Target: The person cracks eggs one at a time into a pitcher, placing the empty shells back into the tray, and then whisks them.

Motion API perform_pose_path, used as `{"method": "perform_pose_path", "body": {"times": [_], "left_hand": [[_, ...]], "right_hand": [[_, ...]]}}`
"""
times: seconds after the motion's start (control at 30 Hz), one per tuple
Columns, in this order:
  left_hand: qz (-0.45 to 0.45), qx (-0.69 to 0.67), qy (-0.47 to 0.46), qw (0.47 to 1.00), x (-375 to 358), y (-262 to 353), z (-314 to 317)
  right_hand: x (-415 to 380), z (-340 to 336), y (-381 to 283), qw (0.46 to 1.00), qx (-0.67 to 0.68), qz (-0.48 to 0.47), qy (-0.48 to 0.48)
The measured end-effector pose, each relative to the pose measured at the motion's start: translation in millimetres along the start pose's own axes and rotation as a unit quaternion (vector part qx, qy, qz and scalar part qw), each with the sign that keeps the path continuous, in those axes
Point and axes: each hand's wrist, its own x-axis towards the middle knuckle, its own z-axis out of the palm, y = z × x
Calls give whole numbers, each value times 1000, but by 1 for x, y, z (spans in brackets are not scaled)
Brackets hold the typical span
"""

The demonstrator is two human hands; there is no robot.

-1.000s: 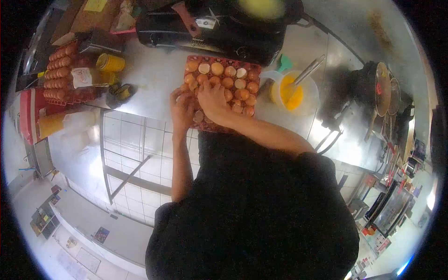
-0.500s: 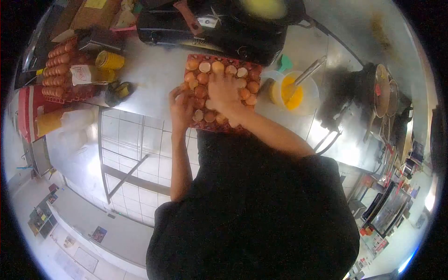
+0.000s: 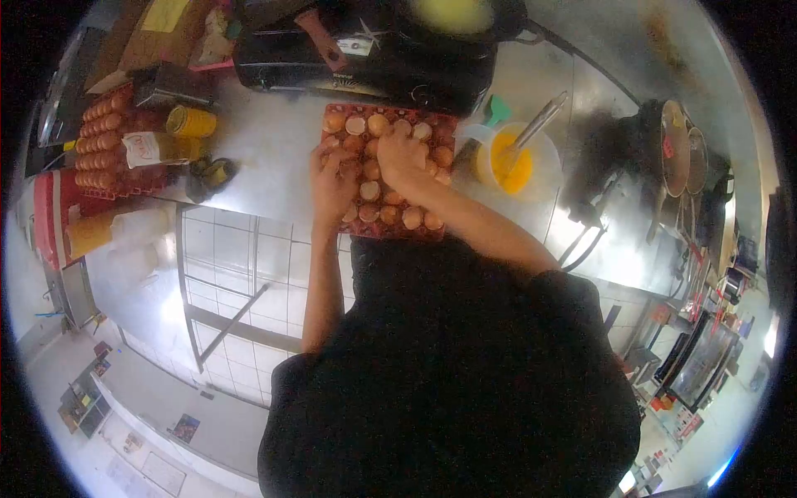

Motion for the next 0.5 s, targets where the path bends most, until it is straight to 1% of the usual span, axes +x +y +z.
{"method": "perform_pose_path", "body": {"times": [0.03,0.13,0.17,0.23,0.33,0.43,0.5], "left_hand": [[-5,8,-2,1000,0,-1,1],[-16,21,-6,1000,-3,0,3],[-15,18,-5,1000,-3,1,3],[-24,12,-9,1000,-4,-1,3],[-46,11,-16,999,-6,1,1],[-45,22,-14,999,-9,1,-3],[-34,13,-9,999,-10,-3,-2]], "right_hand": [[0,1,-3,1000,-3,22,16],[7,24,-7,998,-47,8,35],[10,31,-4,999,-49,5,9],[14,16,-5,998,-52,-1,-40],[5,-19,-1,997,-31,-40,-65],[10,-12,4,995,-26,-57,-72],[11,-16,2,998,30,1,-62]]}}
